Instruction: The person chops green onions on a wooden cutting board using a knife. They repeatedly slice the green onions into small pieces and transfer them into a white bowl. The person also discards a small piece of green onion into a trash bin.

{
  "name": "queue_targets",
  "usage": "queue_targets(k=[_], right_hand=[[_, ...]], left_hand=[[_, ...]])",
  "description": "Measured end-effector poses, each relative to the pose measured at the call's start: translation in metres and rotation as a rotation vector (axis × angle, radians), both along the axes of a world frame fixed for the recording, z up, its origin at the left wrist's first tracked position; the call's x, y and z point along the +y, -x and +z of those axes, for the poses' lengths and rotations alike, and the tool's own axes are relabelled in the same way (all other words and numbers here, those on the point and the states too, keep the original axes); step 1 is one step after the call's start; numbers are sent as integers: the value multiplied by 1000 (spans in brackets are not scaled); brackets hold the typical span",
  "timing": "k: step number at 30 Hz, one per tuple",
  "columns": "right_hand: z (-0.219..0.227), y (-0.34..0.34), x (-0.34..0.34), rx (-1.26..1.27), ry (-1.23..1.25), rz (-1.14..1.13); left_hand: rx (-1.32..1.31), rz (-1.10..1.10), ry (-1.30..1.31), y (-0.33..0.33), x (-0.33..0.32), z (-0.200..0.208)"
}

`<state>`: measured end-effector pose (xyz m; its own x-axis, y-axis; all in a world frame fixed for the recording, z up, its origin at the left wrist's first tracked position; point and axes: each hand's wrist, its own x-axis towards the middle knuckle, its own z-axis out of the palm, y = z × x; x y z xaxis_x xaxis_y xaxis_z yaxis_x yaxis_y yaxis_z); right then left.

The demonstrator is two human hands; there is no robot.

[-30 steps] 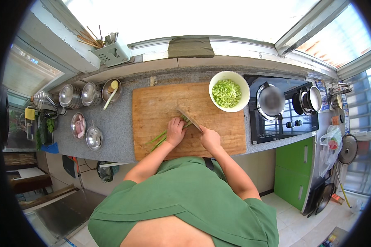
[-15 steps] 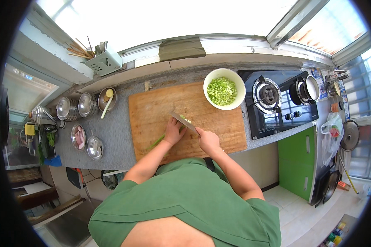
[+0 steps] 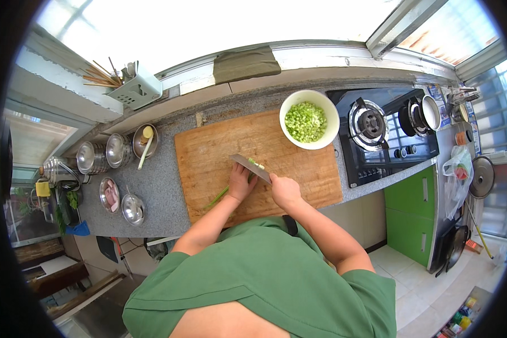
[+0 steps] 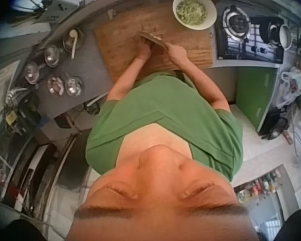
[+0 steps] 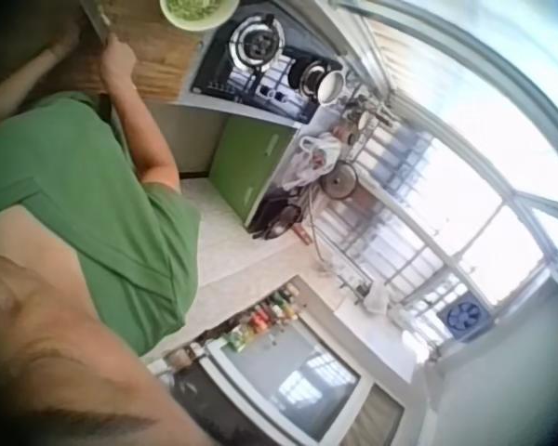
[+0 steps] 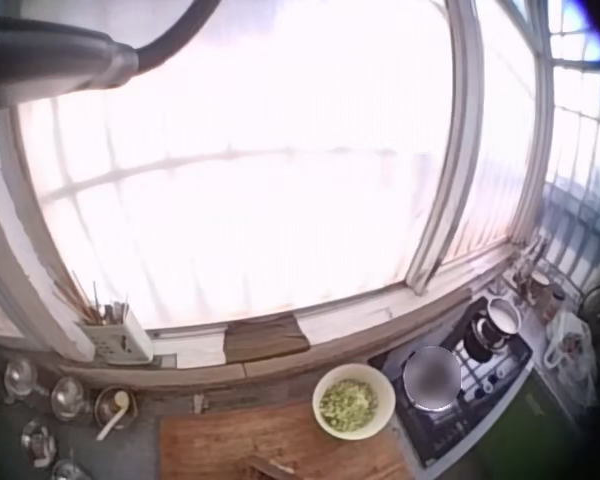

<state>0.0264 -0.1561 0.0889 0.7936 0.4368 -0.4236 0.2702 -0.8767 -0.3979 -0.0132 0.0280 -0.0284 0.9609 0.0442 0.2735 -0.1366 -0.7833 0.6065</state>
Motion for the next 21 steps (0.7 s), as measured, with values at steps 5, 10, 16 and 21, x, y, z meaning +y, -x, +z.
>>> queue_targets(k=[5, 10, 16, 21], right_hand=[[-8, -8, 12, 51, 17, -31], [-32, -14, 21, 75, 14, -75], [-21, -9, 8, 46, -80, -109], [-16, -1, -1, 27, -69, -86]], left_hand=[[-36, 0, 4, -3, -2, 4], [-50, -5, 9, -4, -4, 14], [-25, -1, 67, -2, -2, 6], [-84, 26, 46, -4, -4, 12]])
